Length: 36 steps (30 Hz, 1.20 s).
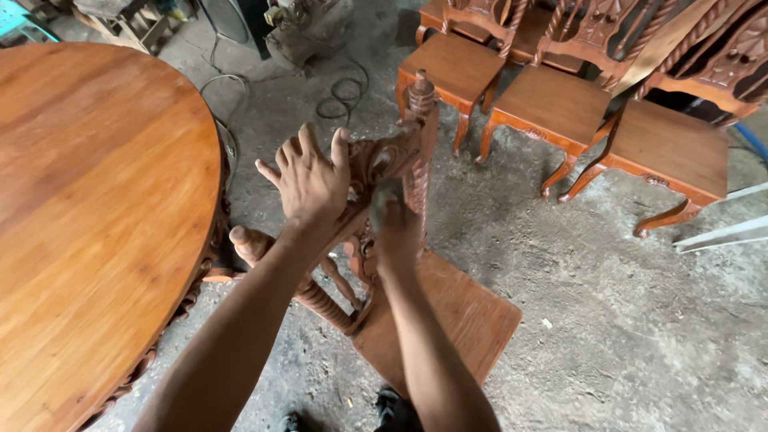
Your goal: The person sands a wooden chair using a sanding block. They work on the seat, backrest, and legs, moving around the chair to reach different areas. The person flips the chair over to sand the underside and continues smoothing the carved details.
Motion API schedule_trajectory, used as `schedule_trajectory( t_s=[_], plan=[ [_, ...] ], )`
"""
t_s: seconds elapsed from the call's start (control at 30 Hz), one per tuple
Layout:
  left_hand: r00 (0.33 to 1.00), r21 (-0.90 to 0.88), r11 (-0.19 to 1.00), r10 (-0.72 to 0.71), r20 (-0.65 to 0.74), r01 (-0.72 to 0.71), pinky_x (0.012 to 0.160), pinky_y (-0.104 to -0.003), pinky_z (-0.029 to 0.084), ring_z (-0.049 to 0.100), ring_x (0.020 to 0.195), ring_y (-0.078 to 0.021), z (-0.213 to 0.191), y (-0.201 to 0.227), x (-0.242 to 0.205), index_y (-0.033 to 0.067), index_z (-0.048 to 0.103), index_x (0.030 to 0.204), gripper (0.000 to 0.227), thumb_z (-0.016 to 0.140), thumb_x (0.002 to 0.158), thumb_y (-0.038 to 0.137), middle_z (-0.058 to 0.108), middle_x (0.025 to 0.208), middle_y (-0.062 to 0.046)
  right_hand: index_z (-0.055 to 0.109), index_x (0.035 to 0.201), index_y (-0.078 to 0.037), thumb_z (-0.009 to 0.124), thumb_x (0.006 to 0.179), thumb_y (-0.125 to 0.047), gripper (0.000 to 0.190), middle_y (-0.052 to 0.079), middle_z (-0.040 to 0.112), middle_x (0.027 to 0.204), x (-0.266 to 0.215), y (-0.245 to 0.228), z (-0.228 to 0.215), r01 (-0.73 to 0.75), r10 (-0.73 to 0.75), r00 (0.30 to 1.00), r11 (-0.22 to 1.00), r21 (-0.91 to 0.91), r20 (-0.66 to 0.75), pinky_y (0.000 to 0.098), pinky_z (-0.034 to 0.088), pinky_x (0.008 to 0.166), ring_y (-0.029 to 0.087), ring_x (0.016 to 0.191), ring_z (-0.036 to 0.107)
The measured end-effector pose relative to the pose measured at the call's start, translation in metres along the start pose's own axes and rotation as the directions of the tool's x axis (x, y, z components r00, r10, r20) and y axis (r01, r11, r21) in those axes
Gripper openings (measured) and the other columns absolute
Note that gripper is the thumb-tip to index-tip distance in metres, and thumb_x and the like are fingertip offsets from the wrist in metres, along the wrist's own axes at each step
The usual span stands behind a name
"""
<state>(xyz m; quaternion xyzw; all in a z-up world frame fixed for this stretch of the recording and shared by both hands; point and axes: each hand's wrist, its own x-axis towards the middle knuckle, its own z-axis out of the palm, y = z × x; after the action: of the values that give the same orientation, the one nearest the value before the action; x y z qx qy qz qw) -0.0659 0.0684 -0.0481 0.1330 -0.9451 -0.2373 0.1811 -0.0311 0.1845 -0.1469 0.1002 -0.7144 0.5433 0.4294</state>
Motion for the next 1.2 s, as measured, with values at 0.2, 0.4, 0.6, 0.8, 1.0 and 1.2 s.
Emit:
schedule_trajectory(
  t_s=[0.2, 0.4, 0.6, 0.8, 1.0, 1.2],
  plan=[
    [0.999, -0.001, 1.000, -0.017, 0.030, 0.017, 0.115, -0.073, 0.006, 0.038, 0.142, -0.0417, 0.002, -0.002, 0.001, 0.0043, 0.042, 0.147, 0.077, 0.028, 0.102, 0.066, 0.050, 0.142, -0.028, 0.062, 0.104, 0.007, 0.040, 0.114, -0.021, 0.037, 0.024, 0.068, 0.092, 0.052, 0.063, 0.003, -0.640, 0.628, 0.765, 0.713, 0.288, 0.145, 0.0416, 0.054, 0.069, 0.031, 0.080, 0.062],
    [0.999, 0.009, 1.000, 0.015, 0.029, -0.015, 0.116, -0.073, 0.008, 0.040, 0.140, -0.0423, -0.001, 0.000, 0.000, 0.0058, 0.040, 0.149, 0.078, 0.024, 0.102, 0.066, 0.050, 0.141, -0.028, 0.065, 0.111, 0.003, 0.041, 0.117, -0.014, 0.030, 0.020, 0.067, 0.116, -0.008, 0.069, -0.020, -0.037, 0.050, 0.990, 0.994, -0.101, 0.128, 0.0383, 0.055, 0.084, 0.030, 0.107, 0.064],
    [0.981, 0.089, 0.977, 0.191, 0.047, -0.194, 0.118, -0.070, 0.009, 0.044, 0.137, -0.0429, -0.010, 0.006, -0.008, 0.0006, 0.039, 0.148, 0.080, 0.029, 0.103, 0.066, 0.052, 0.138, -0.029, 0.073, 0.110, -0.003, 0.049, 0.110, -0.010, 0.025, 0.017, 0.065, 0.141, 0.096, 0.137, 0.023, 0.134, -0.135, 0.987, 0.991, -0.019, -0.091, 0.0298, 0.059, 0.082, 0.026, 0.130, 0.068],
    [0.986, 0.055, 0.984, 0.167, 0.020, -0.168, 0.115, -0.067, 0.015, 0.047, 0.133, -0.0431, -0.011, 0.010, -0.011, 0.0036, 0.044, 0.144, 0.076, 0.042, 0.098, 0.065, 0.057, 0.134, -0.029, 0.051, 0.147, 0.005, 0.044, 0.112, -0.015, 0.041, 0.023, 0.051, 0.156, -0.001, 0.074, -0.001, -0.217, 0.203, 0.968, 0.973, 0.081, 0.149, 0.0436, 0.034, 0.125, 0.034, 0.151, 0.042],
    [0.977, 0.051, 0.976, 0.207, 0.049, -0.210, 0.109, -0.065, 0.027, 0.057, 0.123, -0.0437, -0.013, 0.004, -0.009, 0.0016, 0.045, 0.141, 0.073, 0.041, 0.103, 0.063, 0.064, 0.122, -0.030, 0.057, 0.140, 0.002, 0.048, 0.112, -0.020, 0.037, 0.022, 0.056, 0.149, -0.093, 0.057, 0.019, 0.059, -0.043, 0.995, 0.979, -0.195, 0.085, 0.0455, 0.037, 0.125, 0.041, 0.146, 0.048],
    [0.964, 0.067, 0.963, 0.262, -0.031, -0.260, 0.104, -0.062, 0.036, 0.064, 0.113, -0.0441, -0.003, -0.001, -0.009, 0.0036, 0.049, 0.138, 0.070, 0.042, 0.105, 0.065, 0.068, 0.114, -0.029, 0.049, 0.146, 0.009, 0.043, 0.114, -0.018, 0.043, 0.032, 0.052, 0.149, -0.186, 0.132, -0.005, -0.595, 0.585, 0.802, 0.799, 0.083, 0.122, 0.0483, 0.043, 0.116, 0.045, 0.140, 0.051]
  ],
)
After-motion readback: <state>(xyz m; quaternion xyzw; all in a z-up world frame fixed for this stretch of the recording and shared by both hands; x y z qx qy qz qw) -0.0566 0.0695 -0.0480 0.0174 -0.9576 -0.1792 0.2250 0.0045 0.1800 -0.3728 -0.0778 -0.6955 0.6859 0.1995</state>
